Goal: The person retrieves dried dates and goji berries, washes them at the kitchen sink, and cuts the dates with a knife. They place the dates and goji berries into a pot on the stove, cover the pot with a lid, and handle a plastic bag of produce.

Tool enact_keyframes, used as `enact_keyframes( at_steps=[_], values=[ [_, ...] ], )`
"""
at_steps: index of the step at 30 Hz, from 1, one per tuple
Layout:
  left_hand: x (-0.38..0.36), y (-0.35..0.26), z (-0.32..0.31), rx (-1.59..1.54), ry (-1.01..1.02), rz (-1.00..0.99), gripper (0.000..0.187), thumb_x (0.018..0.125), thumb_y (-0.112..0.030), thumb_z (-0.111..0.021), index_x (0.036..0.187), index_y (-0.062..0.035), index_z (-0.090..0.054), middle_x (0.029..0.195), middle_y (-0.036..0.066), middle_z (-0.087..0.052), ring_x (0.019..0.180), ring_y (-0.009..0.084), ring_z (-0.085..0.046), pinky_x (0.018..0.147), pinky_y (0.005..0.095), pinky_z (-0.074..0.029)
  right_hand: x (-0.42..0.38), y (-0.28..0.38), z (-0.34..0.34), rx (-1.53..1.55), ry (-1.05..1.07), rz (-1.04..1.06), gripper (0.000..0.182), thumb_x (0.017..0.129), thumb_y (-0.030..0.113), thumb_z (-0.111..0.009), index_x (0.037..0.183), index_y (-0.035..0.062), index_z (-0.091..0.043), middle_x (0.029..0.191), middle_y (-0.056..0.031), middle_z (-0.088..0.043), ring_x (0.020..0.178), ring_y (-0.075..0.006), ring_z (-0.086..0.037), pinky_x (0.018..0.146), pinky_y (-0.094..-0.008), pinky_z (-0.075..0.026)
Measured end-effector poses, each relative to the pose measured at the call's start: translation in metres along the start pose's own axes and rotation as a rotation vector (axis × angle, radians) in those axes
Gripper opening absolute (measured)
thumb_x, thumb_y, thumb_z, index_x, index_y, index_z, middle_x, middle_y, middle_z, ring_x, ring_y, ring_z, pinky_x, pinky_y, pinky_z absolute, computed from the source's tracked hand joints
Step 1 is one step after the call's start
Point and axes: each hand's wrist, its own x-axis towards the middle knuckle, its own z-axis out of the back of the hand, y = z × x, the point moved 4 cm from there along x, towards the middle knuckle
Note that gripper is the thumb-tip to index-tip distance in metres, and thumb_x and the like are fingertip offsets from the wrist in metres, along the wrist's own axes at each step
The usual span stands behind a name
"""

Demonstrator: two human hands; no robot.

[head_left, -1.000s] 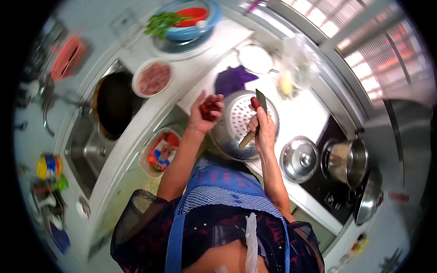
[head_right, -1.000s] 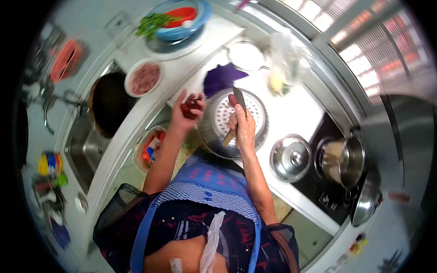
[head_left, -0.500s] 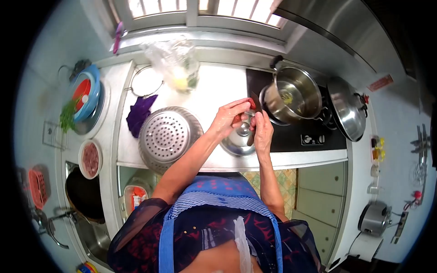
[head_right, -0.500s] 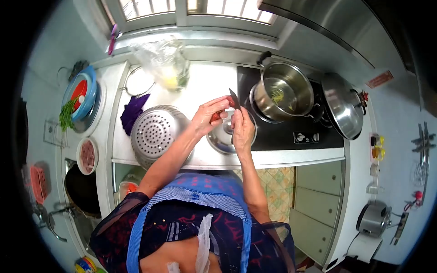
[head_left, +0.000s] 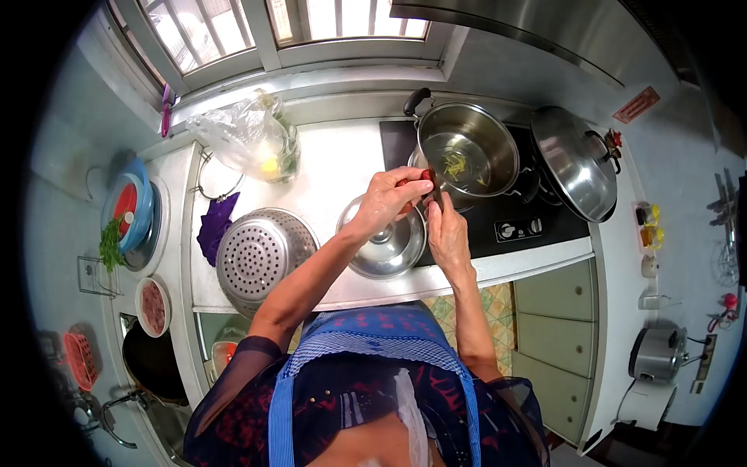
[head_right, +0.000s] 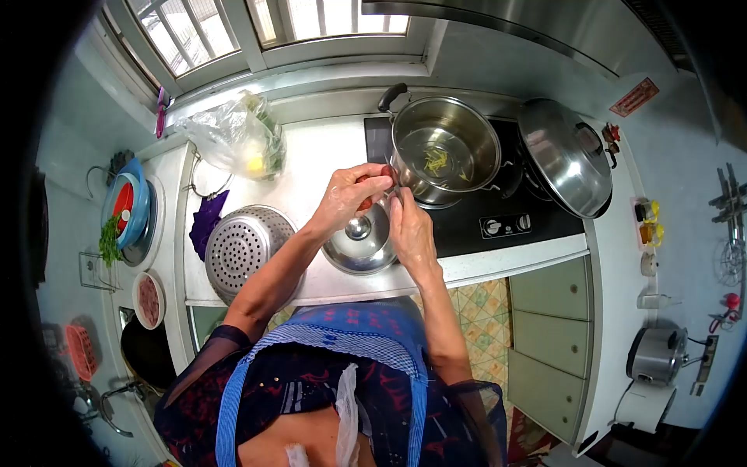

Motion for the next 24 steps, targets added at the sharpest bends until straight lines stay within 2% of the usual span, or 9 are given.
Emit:
enact_keyframes(
  at_steps=[1,2,7,9,13,15,16,19,24],
  values=[
    [0.003,0.001,-0.003,0.003,0.0,0.0,0.024,0.084,-0.017,-0.061,0.1,0.0001,-0.062,0.062,0.0,-0.05,0.047,0.0028,-0.04,0.039,0.0169,-0.028,0.002,-0.001,0.003,-0.003,0.021,-0.017,0.018,0.092,0.014,-0.039,0.097,-0.0016,-0.044,0.078,-0.025,-0.056,0.073,-0.0445,-0.055,0.06,-0.0465,-0.041],
    [0.006,-0.002,-0.006,0.055,-0.03,-0.062,0.024,0.083,-0.017,-0.061,0.1,-0.0001,-0.062,0.061,0.0,-0.049,0.047,0.0031,-0.041,0.04,0.0173,-0.029,0.005,-0.003,0.007,0.0,-0.027,0.056,0.021,0.093,0.017,-0.038,0.098,-0.0008,-0.049,0.065,-0.014,-0.052,0.055,-0.0266,-0.052,0.054,-0.0354,-0.042],
    [0.028,-0.003,-0.023,0.255,-0.134,-0.276,0.021,0.082,-0.015,-0.062,0.098,-0.0003,-0.063,0.06,-0.001,-0.05,0.048,0.0038,-0.042,0.041,0.0183,-0.031,0.02,-0.011,0.024,0.076,0.023,0.01,0.023,0.093,0.019,-0.037,0.1,-0.0003,-0.048,0.065,-0.0143,-0.052,0.056,-0.0257,-0.053,0.055,-0.0352,-0.042],
    [0.038,-0.003,-0.029,0.29,-0.168,-0.313,0.021,0.079,-0.013,-0.062,0.094,0.0012,-0.064,0.075,0.004,-0.056,0.055,0.008,-0.05,0.048,0.0208,-0.039,0.026,-0.02,0.028,-0.143,-0.107,0.033,0.025,0.093,0.02,-0.036,0.1,-0.0007,-0.048,0.065,-0.0127,-0.053,0.056,-0.0217,-0.052,0.054,-0.0338,-0.042],
    [0.068,0.009,-0.043,-0.017,-0.045,-0.078,0.021,0.081,-0.012,-0.061,0.098,0.0009,-0.063,0.061,0.0,-0.052,0.048,0.0044,-0.042,0.041,0.0192,-0.03,0.034,-0.031,0.044,-0.119,-0.206,0.038,0.025,0.092,0.018,-0.037,0.101,-0.0011,-0.049,0.063,-0.0072,-0.05,0.052,-0.0142,-0.048,0.049,-0.0288,-0.039],
    [0.08,0.015,-0.05,0.01,-0.039,-0.084,0.023,0.08,-0.013,-0.061,0.098,0.0021,-0.063,0.061,0.001,-0.052,0.048,0.0044,-0.041,0.041,0.0204,-0.03,0.033,-0.045,0.051,0.312,-0.086,-0.286,0.027,0.089,0.018,-0.039,0.103,-0.0006,-0.052,0.064,-0.01,-0.053,0.053,-0.0176,-0.053,0.05,-0.0299,-0.042],
    [0.084,0.017,-0.055,0.113,-0.042,-0.081,0.023,0.08,-0.014,-0.062,0.097,0.0018,-0.063,0.061,0.001,-0.053,0.048,0.0047,-0.041,0.041,0.0206,-0.03,0.03,-0.042,0.056,0.391,-0.12,-0.313,0.027,0.087,0.019,-0.038,0.097,-0.0003,-0.055,0.063,-0.0021,-0.048,0.052,-0.0062,-0.044,0.045,-0.0228,-0.037],
    [0.108,0.024,-0.055,0.39,-0.097,-0.229,0.023,0.079,-0.016,-0.063,0.094,0.0004,-0.065,0.058,0.001,-0.052,0.048,0.0053,-0.042,0.041,0.0208,-0.029,0.018,-0.047,0.07,0.42,-0.092,-0.401,0.025,0.088,0.019,-0.038,0.095,0.0006,-0.054,0.064,-0.002,-0.048,0.049,-0.008,-0.043,0.045,-0.0236,-0.037],
    [0.13,0.025,-0.057,0.153,0.009,0.109,0.024,0.081,-0.02,-0.062,0.093,0.0003,-0.064,0.066,0.002,-0.054,0.052,0.0062,-0.045,0.04,0.0197,-0.028,0.012,-0.062,0.086,0.51,-0.17,-0.361,0.024,0.092,0.02,-0.037,0.096,0.0019,-0.052,0.064,-0.0007,-0.045,0.051,-0.0076,-0.042,0.045,-0.0229,-0.036]
  ],
)
